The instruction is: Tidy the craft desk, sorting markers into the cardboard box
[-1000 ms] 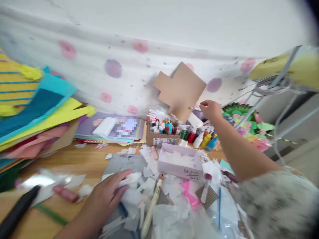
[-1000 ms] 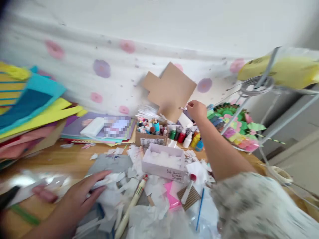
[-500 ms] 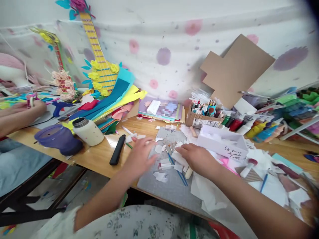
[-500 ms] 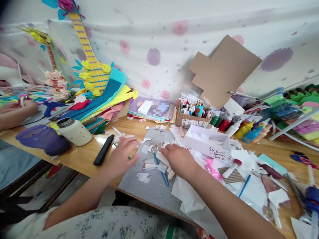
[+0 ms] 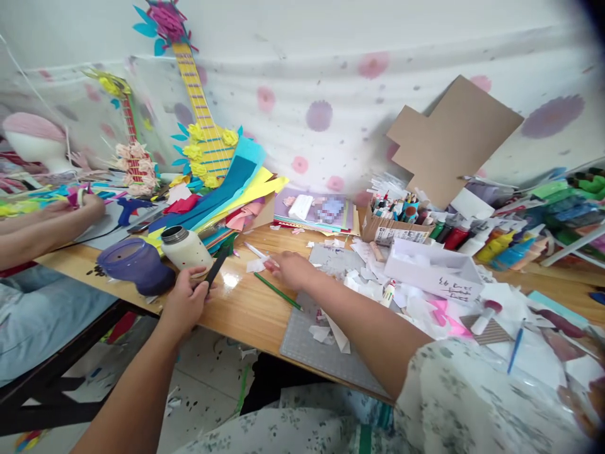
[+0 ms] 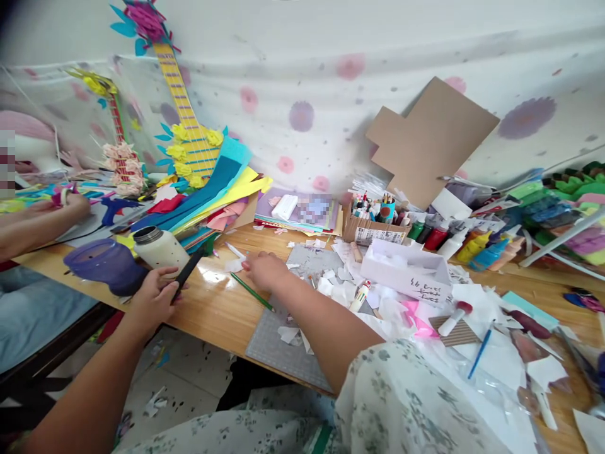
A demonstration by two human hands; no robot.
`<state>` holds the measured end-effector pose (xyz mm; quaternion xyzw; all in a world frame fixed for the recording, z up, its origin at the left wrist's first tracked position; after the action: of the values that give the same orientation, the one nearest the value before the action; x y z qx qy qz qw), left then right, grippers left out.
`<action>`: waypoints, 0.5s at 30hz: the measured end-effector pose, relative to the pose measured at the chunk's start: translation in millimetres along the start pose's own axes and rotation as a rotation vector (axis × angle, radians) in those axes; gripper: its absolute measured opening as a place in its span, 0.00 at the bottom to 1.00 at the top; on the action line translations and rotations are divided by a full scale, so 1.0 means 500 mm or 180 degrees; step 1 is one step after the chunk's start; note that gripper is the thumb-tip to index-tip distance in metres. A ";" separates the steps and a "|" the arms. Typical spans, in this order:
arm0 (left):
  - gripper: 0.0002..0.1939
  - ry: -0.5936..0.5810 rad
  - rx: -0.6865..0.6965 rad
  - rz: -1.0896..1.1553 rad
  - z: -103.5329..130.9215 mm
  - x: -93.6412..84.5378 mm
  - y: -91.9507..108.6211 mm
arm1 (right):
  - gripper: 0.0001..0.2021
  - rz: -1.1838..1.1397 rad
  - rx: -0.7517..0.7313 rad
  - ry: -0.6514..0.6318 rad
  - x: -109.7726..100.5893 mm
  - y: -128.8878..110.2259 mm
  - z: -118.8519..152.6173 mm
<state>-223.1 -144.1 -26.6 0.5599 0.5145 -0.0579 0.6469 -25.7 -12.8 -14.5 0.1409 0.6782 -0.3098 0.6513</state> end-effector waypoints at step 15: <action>0.11 -0.0066 0.0170 -0.0980 -0.142 0.041 0.064 | 0.16 -0.0299 0.0143 -0.0048 -0.032 0.000 -0.160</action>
<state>-235.4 -66.3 -9.0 0.4908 0.5858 -0.1758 0.6205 -87.5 38.7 -2.4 0.1211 0.6720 -0.3563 0.6378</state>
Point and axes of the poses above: each hand's wrist, its own z-axis away from the middle knuckle, its own x-axis out of the palm, y = z × x, the point moved 4 cm from there along -z, towards the middle knuckle, and after that the axes turned 1 degree about -x, right-handed, at the moved point
